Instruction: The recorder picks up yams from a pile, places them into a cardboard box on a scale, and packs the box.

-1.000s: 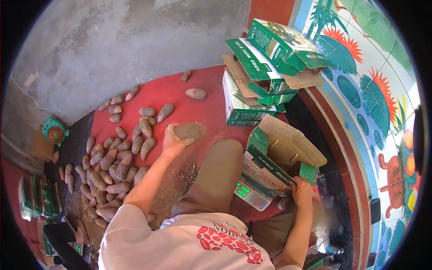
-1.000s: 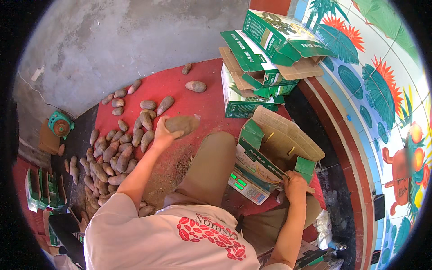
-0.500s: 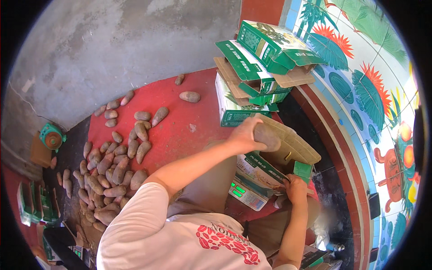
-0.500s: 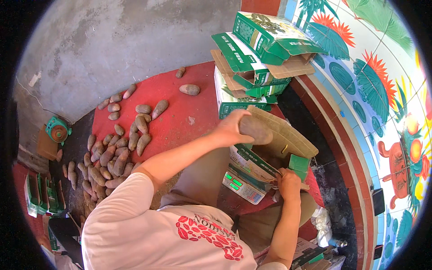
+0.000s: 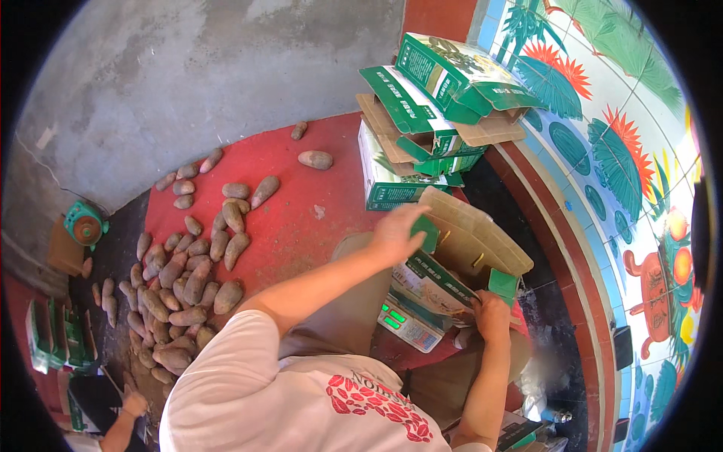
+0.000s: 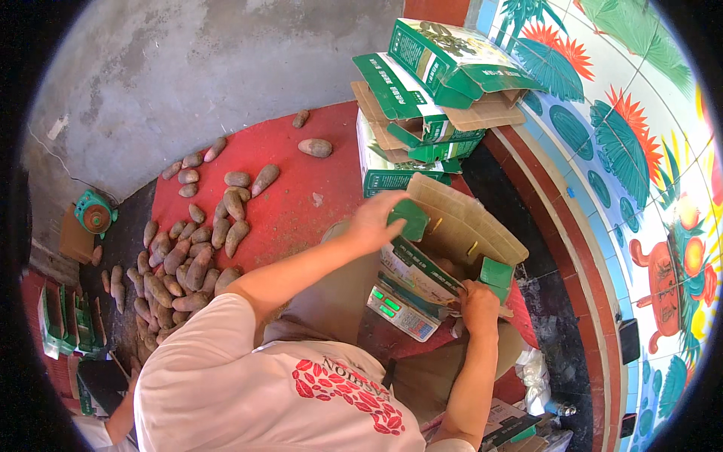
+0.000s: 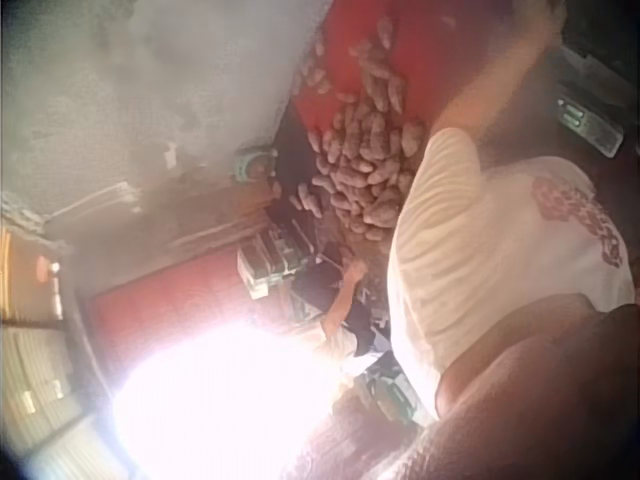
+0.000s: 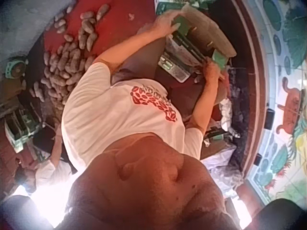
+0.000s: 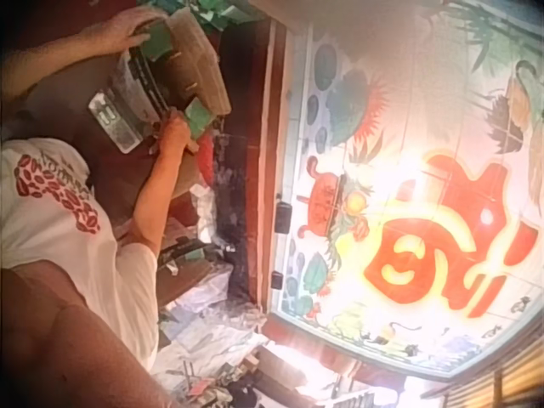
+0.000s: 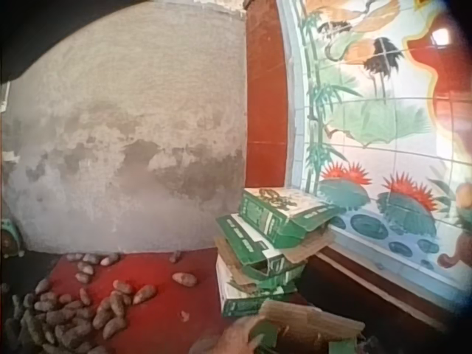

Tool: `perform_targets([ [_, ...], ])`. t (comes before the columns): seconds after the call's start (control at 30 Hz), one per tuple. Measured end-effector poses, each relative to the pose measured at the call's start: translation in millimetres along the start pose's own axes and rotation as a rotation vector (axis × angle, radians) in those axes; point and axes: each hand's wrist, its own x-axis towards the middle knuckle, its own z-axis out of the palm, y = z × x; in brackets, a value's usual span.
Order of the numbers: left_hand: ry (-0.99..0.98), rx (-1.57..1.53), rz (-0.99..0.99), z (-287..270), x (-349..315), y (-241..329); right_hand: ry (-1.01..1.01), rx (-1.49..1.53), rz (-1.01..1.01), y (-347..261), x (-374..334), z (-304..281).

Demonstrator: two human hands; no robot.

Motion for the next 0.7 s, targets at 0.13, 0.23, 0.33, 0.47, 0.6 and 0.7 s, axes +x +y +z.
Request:
perform_targets([
  [0.13,0.106,0.122,-0.131,-57.4,-38.1,-46.0,0.017,0.016,0.004,-4.3,-0.8,-3.2],
  [0.23,0.007,0.325,-0.331,-92.6,-99.5,-97.7,-0.055,0.06,0.018,-8.1,-2.7,-5.5],
  [0.33,-0.177,0.518,-0.625,-114.9,-189.7,-144.2,-0.011,0.061,0.013,-7.5,-3.4,-4.0],
  [0.47,-0.719,0.54,-1.058,-129.6,-283.4,-152.0,-0.016,0.021,0.03,-5.4,-5.5,-3.5],
  [0.6,-1.262,0.454,-1.183,-120.6,-413.1,-189.4,-0.013,0.036,0.057,-7.0,-5.1,-4.1],
  [0.7,-1.454,0.449,-1.136,-111.2,-473.0,-195.8,0.001,0.037,0.053,-10.5,-2.8,-1.3],
])
